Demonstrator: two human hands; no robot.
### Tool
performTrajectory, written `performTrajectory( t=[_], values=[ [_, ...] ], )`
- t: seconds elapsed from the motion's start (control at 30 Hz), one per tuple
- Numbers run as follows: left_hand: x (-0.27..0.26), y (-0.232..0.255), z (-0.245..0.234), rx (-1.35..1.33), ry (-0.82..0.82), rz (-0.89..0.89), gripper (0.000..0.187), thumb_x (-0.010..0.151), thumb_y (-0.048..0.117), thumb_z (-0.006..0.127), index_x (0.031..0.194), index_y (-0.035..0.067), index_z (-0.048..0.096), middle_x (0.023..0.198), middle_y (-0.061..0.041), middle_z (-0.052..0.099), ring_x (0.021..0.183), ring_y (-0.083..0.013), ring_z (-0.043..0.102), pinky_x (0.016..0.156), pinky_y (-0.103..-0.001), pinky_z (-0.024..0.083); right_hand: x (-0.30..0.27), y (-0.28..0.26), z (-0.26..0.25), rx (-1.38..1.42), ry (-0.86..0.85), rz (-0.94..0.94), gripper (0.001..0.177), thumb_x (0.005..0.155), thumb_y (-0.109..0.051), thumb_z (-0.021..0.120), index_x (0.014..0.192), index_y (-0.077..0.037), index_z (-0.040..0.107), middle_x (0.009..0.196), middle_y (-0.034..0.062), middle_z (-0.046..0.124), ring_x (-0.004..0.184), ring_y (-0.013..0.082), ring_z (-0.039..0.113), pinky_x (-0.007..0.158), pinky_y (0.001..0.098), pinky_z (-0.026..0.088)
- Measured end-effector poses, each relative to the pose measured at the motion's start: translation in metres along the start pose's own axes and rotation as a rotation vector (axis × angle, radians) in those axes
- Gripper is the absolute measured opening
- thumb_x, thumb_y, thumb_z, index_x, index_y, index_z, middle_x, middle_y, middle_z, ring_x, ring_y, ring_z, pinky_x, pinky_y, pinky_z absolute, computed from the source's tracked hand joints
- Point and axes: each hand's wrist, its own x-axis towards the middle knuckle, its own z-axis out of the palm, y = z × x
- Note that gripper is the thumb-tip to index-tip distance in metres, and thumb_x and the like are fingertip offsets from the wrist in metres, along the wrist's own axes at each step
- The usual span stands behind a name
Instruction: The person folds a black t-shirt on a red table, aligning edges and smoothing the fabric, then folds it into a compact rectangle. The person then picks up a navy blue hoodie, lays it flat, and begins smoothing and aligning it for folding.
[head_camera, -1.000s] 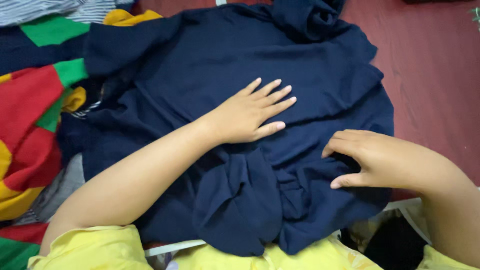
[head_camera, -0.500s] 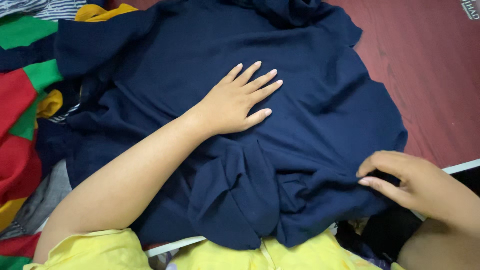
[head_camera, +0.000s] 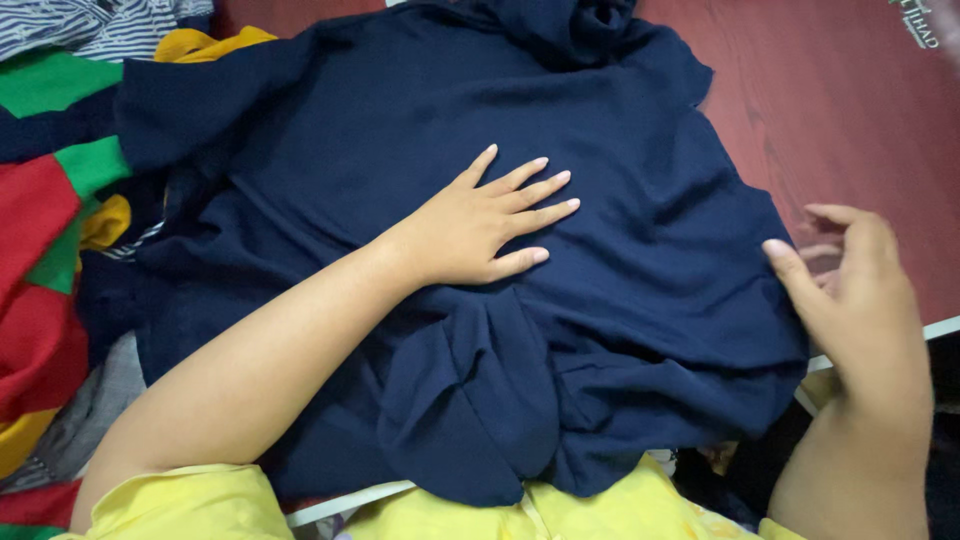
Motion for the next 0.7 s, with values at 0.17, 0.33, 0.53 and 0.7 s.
performTrajectory(
  t=[0.17, 0.33, 0.53, 0.7],
  values=[
    [0.001, 0.001, 0.000, 0.004, -0.011, -0.004, 0.062, 0.100, 0.049, 0.051, 0.155, 0.021, 0.044, 0.163, -0.009, 0.036, 0.151, -0.0303, 0.029, 0.118, -0.066, 0.018, -0.004, 0.033, 0.013, -0.070, -0.033, 0.054, 0.034, 0.098, -0.019, 0.081, 0.119, 0.000, 0.063, 0.099, 0.0114, 0.070, 0.089, 0.0191, 0.066, 0.080, 0.0342, 0.054],
    [0.000, 0.008, 0.006, 0.016, 0.015, 0.049, 0.065, 0.098, 0.037, 0.052, 0.158, 0.014, 0.042, 0.169, -0.008, 0.036, 0.159, -0.0255, 0.031, 0.127, -0.058, 0.023, -0.018, 0.031, 0.005, -0.191, -0.048, 0.120, 0.027, 0.097, -0.017, 0.080, 0.111, -0.001, 0.064, 0.096, 0.0121, 0.071, 0.088, 0.0249, 0.068, 0.083, 0.0369, 0.054],
    [0.004, 0.016, 0.009, -0.032, -0.013, 0.107, 0.065, 0.100, 0.058, 0.048, 0.155, 0.022, 0.044, 0.163, -0.010, 0.036, 0.152, -0.0297, 0.029, 0.120, -0.060, 0.021, -0.017, -0.016, 0.000, -0.377, 0.034, -0.228, 0.041, 0.089, -0.011, 0.078, 0.126, 0.000, 0.065, 0.128, 0.0194, 0.063, 0.122, 0.0380, 0.059, 0.104, 0.0462, 0.048],
    [0.003, 0.017, 0.006, -0.025, -0.017, 0.100, 0.067, 0.101, 0.061, 0.046, 0.156, 0.023, 0.043, 0.164, -0.010, 0.036, 0.153, -0.0287, 0.030, 0.122, -0.060, 0.021, 0.002, -0.029, 0.018, -0.122, -0.212, -0.504, 0.061, 0.093, -0.023, 0.069, 0.148, -0.004, 0.053, 0.153, 0.0174, 0.053, 0.146, 0.0378, 0.046, 0.121, 0.0485, 0.037]
  ],
)
